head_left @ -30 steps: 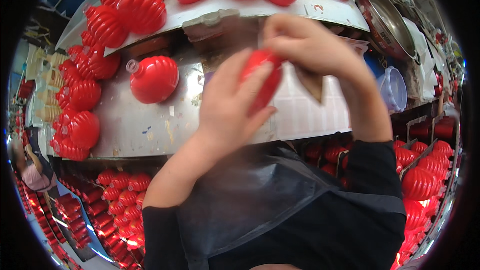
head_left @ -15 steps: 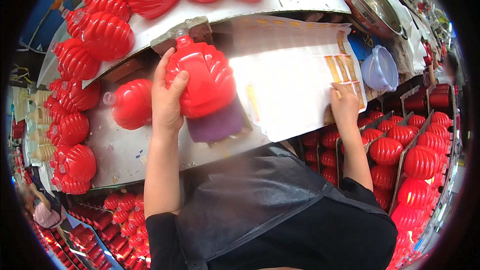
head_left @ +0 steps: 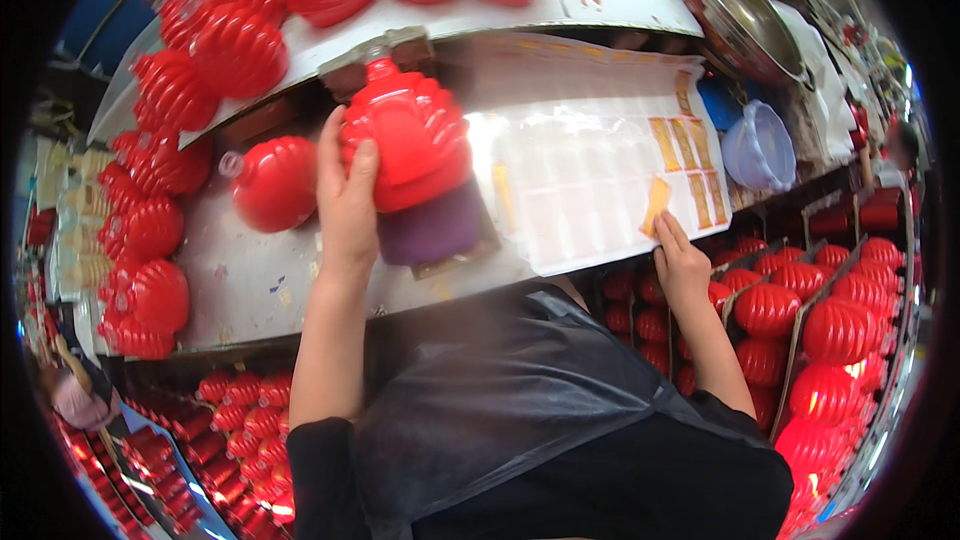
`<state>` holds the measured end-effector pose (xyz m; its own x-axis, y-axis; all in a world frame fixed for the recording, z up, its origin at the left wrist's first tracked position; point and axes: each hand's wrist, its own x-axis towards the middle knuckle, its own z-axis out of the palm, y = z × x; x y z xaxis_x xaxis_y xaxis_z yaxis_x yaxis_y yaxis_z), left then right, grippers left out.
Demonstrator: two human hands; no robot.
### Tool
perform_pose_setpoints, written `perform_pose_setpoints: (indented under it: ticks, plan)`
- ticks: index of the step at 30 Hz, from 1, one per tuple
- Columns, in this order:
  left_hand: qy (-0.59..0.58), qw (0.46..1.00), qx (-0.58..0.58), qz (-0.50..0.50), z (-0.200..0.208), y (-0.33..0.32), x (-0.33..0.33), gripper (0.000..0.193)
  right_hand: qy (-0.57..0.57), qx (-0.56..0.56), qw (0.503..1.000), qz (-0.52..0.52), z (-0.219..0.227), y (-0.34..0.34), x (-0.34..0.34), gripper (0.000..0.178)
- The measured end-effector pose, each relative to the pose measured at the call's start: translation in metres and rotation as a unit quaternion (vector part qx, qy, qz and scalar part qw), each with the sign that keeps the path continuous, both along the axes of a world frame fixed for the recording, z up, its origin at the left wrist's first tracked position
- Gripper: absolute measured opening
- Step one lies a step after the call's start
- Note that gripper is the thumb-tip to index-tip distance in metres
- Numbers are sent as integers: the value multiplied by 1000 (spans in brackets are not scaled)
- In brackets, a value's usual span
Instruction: The person repeatedly picks up red ribbed plastic bottles from a table, applies a rectangular label to the body of each bottle, smooths the label, and places the labeled bottle aside. The process is repeated for multiple bottles in a continuous assembly-line manner.
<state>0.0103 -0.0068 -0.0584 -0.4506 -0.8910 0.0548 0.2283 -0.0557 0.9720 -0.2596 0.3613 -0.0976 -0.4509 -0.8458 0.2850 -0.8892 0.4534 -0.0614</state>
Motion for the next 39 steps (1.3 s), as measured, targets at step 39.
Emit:
perform_pose_setpoints:
  ticks: [39]
  plan:
    - [-142, 981, -123, 40, 16, -24, -13, 77, -57, -135, 854, 499, 117, -280, 72, 32]
